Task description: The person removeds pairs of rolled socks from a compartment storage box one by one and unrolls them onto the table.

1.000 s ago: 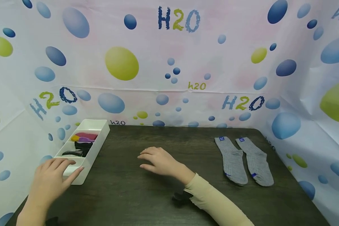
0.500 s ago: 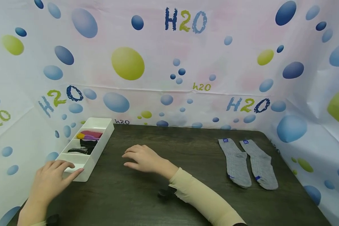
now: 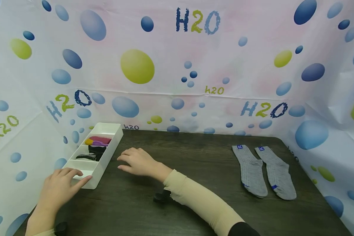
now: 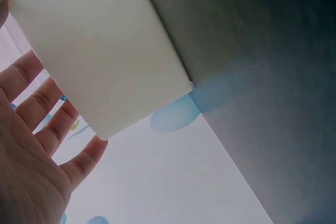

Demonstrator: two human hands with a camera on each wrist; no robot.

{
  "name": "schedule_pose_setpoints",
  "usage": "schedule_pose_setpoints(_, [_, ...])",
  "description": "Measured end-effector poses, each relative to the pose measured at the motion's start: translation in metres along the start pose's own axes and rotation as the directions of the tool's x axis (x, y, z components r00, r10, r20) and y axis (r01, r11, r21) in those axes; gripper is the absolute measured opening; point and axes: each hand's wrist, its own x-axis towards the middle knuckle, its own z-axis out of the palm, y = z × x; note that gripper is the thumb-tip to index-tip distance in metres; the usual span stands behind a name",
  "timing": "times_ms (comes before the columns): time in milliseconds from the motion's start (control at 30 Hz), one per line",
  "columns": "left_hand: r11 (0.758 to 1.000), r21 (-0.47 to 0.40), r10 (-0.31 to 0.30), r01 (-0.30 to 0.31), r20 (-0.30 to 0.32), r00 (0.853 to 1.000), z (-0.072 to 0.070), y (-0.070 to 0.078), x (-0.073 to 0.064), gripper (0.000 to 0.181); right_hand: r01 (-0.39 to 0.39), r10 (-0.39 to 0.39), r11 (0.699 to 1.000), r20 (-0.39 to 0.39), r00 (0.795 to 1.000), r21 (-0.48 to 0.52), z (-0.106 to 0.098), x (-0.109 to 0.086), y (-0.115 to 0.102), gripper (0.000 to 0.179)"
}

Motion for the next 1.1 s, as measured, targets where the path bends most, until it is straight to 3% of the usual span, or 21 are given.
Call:
schedule_pose_setpoints(133, [1.0, 0.0, -0.011, 0.011, 0.0, 1.0, 0.002, -0.001, 0.0, 0.046, -0.029, 0.029, 1.0, -0.007, 1.0, -0.009, 0.007, 0.016, -0.003, 0.036])
schedule_pose_setpoints(333, [1.0, -0.003, 0.01, -0.01, -0.034, 0.999, 0.001, -0.001, 0.0, 0.043, -0.067, 0.068, 0.998, 0.057, 0.996, -0.014, 0.016, 0.04, -0.009, 0.043])
schedule_pose_setpoints(667, [1.0, 0.006, 0.023, -0.023, -0.082, 0.996, 0.004, 0.001, -0.001, 0.045, -0.168, 0.163, 0.983, 0.078, 0.984, 0.075, 0.033, 0.074, -0.013, 0.051])
schedule_pose_setpoints(933, [1.0, 0.005, 0.009, -0.009, -0.065, 0.998, 0.004, 0.001, -0.002, 0.046, -0.269, 0.267, 0.963, 0.143, 0.953, 0.0, 0.048, 0.096, -0.014, 0.062])
schedule_pose_setpoints(1100, [1.0, -0.007, 0.001, -0.001, -0.054, 0.999, 0.001, 0.001, -0.002, 0.046, -0.325, 0.315, 0.946, 0.193, 0.929, 0.02, 0.055, 0.106, -0.015, 0.069])
